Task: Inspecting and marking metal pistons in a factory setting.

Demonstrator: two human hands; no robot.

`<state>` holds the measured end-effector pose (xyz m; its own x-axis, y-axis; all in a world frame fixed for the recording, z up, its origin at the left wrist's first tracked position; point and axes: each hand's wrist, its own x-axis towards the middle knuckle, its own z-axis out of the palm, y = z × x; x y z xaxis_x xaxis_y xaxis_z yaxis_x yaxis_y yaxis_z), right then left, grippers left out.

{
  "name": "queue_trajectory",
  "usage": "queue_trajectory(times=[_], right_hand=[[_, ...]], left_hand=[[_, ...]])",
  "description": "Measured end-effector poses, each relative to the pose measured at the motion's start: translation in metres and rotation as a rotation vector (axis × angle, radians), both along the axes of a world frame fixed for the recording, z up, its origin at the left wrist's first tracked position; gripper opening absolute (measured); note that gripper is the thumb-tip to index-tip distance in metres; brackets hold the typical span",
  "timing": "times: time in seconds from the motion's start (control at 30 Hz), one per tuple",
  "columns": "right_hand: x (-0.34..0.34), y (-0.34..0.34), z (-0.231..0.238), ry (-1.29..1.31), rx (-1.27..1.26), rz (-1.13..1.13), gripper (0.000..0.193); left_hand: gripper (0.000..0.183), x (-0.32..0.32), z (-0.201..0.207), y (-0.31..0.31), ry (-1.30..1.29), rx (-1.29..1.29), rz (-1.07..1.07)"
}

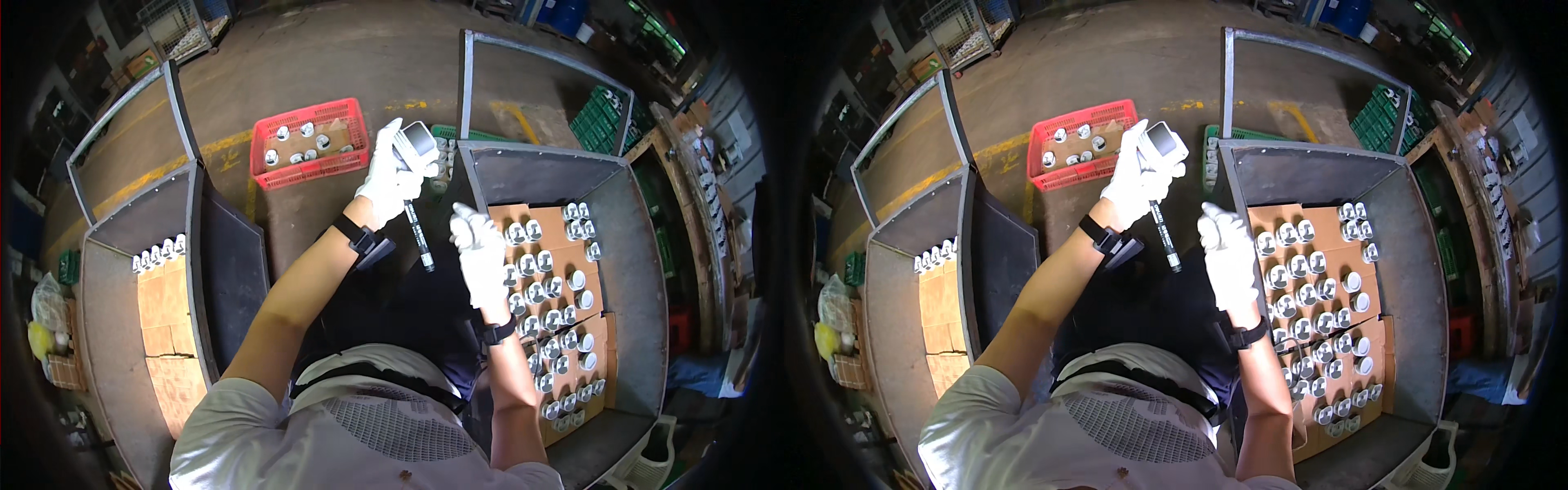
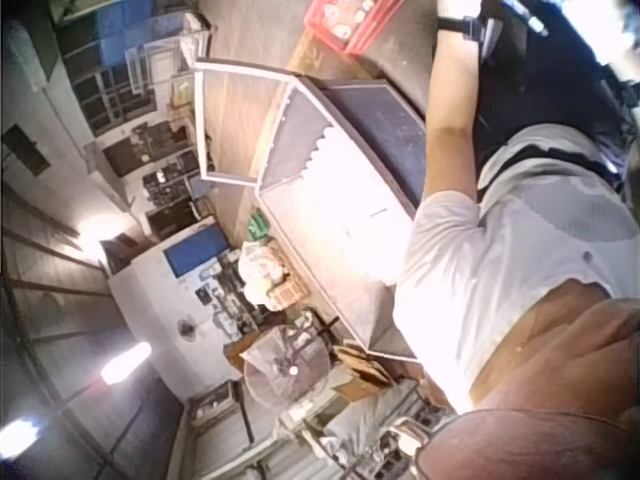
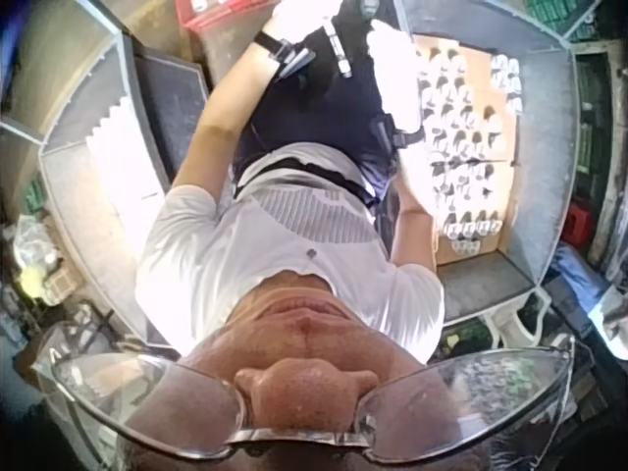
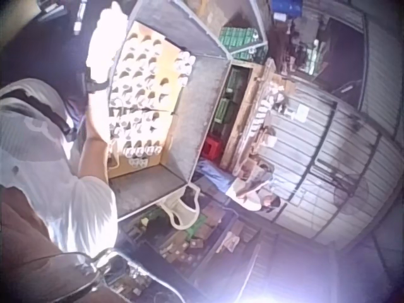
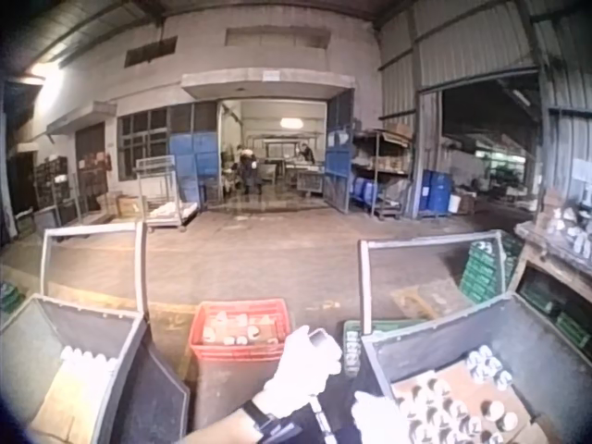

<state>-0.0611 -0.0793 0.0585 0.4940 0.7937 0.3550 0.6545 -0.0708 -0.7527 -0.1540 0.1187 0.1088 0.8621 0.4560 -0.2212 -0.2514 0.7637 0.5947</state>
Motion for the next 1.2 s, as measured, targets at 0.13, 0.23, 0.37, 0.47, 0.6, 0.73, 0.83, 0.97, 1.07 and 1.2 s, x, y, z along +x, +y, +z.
queue_trajectory(times=[0.13,0.23,0.37,0.47,0.6,0.73,0.83,0.97,1.07,1.2], right_hand=[[-0.001,0.021,0.030,-0.238,0.241,-0.081,0.022],[-0.013,0.036,0.050,0.052,0.241,-0.133,0.024],[-0.009,0.052,0.048,-0.184,0.389,-0.136,0.024],[-0.011,0.053,0.050,-0.123,0.360,-0.108,0.024],[-0.007,0.049,0.041,-0.133,0.389,-0.064,0.023],[-0.012,0.029,0.039,-0.458,0.191,0.051,0.047],[-0.023,0.012,0.042,-0.720,-0.031,0.235,0.058],[-0.039,0.012,0.031,-0.545,0.138,0.256,0.029],[-0.056,0.011,0.014,0.411,0.354,0.278,0.013],[-0.040,-0.001,0.015,1.677,0.748,0.560,0.024]], left_hand=[[0.055,-0.004,0.009,-0.008,0.040,0.031,-0.018],[0.054,0.000,0.014,-0.018,0.039,-0.034,0.034],[0.054,0.002,-0.004,-0.013,-0.115,-0.058,-0.106],[0.055,0.005,-0.006,-0.013,-0.070,-0.034,-0.092],[0.056,0.004,-0.015,-0.009,-0.145,-0.122,-0.175],[0.060,0.006,-0.023,-0.003,-0.117,-0.076,-0.084],[0.063,0.003,-0.022,0.002,-0.103,-0.173,-0.096],[0.062,0.005,-0.017,-0.013,-0.096,-0.199,-0.024],[0.056,0.002,-0.031,-0.003,-0.350,-0.275,-0.174],[0.056,0.007,-0.030,0.004,-0.510,-0.369,-0.189]])
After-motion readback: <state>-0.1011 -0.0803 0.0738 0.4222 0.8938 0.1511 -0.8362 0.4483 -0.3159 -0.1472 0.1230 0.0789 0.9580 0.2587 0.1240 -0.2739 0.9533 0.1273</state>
